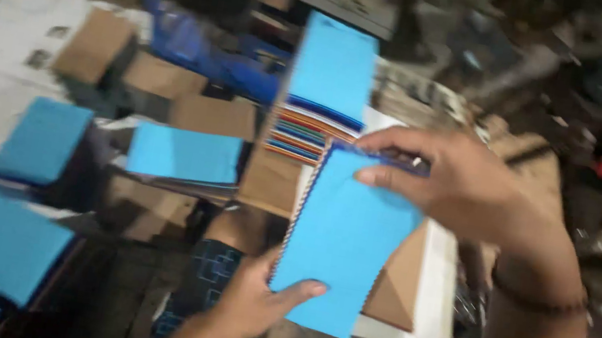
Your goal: Assembling and binding colored swatch books using a manual press and hand tools.
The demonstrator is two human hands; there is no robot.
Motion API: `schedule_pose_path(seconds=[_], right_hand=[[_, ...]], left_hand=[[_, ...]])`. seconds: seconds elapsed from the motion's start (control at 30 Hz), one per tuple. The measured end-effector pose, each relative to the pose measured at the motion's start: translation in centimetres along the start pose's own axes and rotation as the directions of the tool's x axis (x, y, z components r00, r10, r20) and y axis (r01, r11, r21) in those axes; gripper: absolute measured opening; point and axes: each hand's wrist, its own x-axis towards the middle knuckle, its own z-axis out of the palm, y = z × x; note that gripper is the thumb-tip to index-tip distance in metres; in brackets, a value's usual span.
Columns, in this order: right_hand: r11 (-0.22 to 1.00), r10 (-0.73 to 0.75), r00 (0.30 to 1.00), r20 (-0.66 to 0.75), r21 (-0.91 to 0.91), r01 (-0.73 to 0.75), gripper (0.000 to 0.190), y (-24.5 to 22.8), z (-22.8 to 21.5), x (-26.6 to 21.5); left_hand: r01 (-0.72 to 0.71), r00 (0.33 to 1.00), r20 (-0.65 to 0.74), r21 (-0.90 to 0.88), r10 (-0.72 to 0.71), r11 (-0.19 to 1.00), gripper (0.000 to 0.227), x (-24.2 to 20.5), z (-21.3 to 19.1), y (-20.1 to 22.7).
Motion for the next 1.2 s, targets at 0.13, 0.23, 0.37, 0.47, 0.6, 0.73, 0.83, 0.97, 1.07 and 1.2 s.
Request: schedule_pose_path(seconds=[0.13,0.23,0.37,0.47,0.6,0.73,0.83,0.97,1.07,1.2], right_hand=[[0.946,0.205,0.969,0.134,0.228,-0.232,0.050,7.0,-0.2,-0.1],[0.891,0.265,0.946,0.186,0.327,-0.314,0.049,12.4,2.1,1.0],[0.829,0.269,0.937,0.220,0.442,-0.342,0.055,17.8,6.3,2.6],[0.758,0.203,0.956,0.212,0.584,-0.290,0.037,19.3,8.4,2.8],[0.757,0.090,0.982,0.164,0.630,-0.175,0.042,20.8,9.0,1.3],[0.758,0.254,0.939,0.234,0.555,-0.343,0.061,20.4,8.6,-0.2],[0.688,0.224,0.971,0.087,0.691,-0.221,0.062,21.6,10.0,-0.4],[0.582,0.245,0.967,-0.067,0.808,-0.091,0.058,21.6,10.2,-1.2],[0.589,0.289,0.954,-0.078,0.801,-0.113,0.052,21.6,9.8,-1.4],[0.598,0.303,0.948,-0.099,0.794,-0.108,0.053,21.6,9.7,-1.2]], left_hand=[[0.229,0.972,0.083,-0.094,-0.221,0.969,0.046,0.7,6.9,4.4],[0.447,0.887,0.154,-0.060,-0.435,0.892,0.057,2.2,9.4,5.9],[0.419,0.892,0.129,0.126,-0.434,0.899,0.066,3.9,10.8,3.7],[0.377,0.868,0.252,0.226,-0.427,0.898,0.072,4.2,10.2,4.7],[0.395,0.782,0.194,0.581,-0.592,0.712,0.104,4.3,8.2,6.2],[0.367,0.782,0.154,0.670,-0.604,0.646,0.073,4.5,6.8,7.7],[0.282,0.830,0.176,0.686,-0.529,0.671,0.069,4.7,6.1,7.6],[0.279,0.886,0.197,0.499,-0.420,0.821,0.056,4.3,6.1,7.6],[0.325,0.884,0.175,0.437,-0.434,0.839,0.051,3.6,6.1,6.6],[0.336,0.884,0.189,0.378,-0.428,0.863,0.046,3.8,6.6,6.3]])
